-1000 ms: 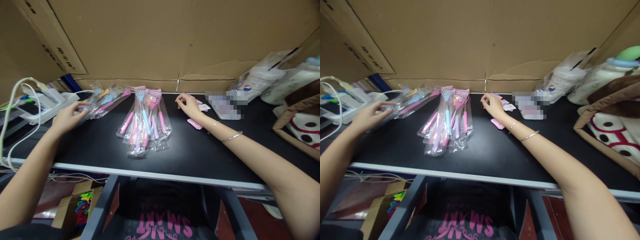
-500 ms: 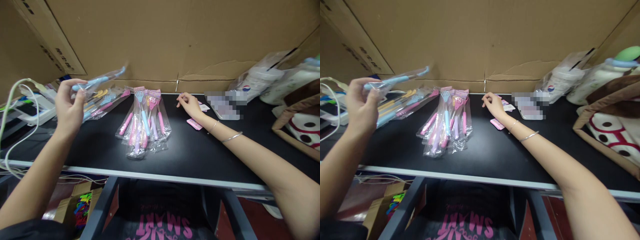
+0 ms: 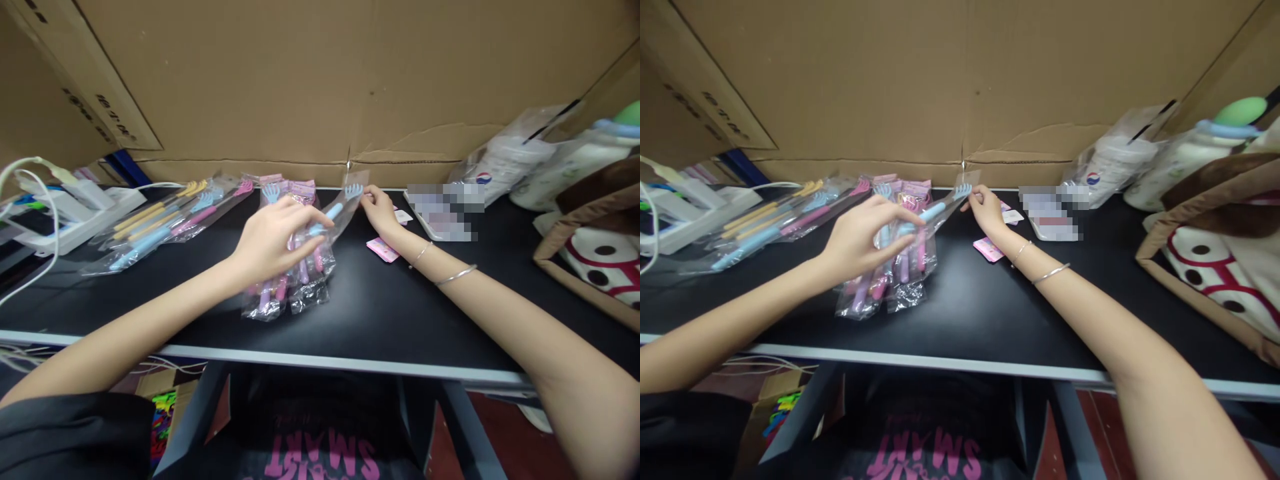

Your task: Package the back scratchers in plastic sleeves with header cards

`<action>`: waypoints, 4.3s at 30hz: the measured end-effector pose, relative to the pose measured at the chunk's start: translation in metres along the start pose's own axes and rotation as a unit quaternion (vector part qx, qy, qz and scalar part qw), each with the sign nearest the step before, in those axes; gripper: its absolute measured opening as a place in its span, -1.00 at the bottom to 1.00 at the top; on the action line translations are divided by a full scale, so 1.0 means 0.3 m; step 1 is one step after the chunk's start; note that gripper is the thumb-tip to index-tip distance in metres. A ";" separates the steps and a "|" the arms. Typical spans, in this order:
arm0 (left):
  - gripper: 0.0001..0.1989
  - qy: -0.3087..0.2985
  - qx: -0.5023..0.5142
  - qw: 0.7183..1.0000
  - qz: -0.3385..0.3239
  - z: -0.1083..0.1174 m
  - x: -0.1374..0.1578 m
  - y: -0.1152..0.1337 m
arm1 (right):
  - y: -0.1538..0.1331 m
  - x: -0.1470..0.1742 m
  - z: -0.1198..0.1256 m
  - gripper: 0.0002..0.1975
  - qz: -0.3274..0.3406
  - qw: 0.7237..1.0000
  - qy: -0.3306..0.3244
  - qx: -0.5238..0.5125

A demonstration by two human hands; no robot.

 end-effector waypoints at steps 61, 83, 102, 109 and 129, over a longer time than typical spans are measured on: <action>-0.69 -0.304 0.261 0.915 0.041 -0.193 -0.152 -0.120 | -0.047 0.020 0.013 -0.82 0.134 0.991 -0.015 0.028; -0.70 -0.189 -0.102 0.977 -0.004 -0.187 -0.133 -0.105 | 0.092 -0.121 0.192 -0.68 0.116 0.914 0.005 0.388; -0.69 -0.204 -0.102 0.973 -0.024 -0.192 -0.132 -0.069 | 0.094 -0.090 0.093 -0.60 0.181 0.859 -0.107 0.467; -0.67 -0.217 -0.125 0.968 0.010 -0.188 -0.144 -0.047 | 0.045 -0.068 0.096 -0.57 0.200 0.838 -0.094 0.498; -0.51 -0.212 -0.095 0.967 0.105 -0.239 -0.315 -0.230 | 0.036 -0.054 0.082 -0.59 0.082 0.974 0.020 0.211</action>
Point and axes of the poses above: each hand's wrist, its own x-axis away from the middle knuckle, its own z-axis out of the back of the hand, y = z × x, the point moved 4 cm from there along -x, towards the middle knuckle, and after that the axes turned 11 degrees about x, right-handed, at the moved point
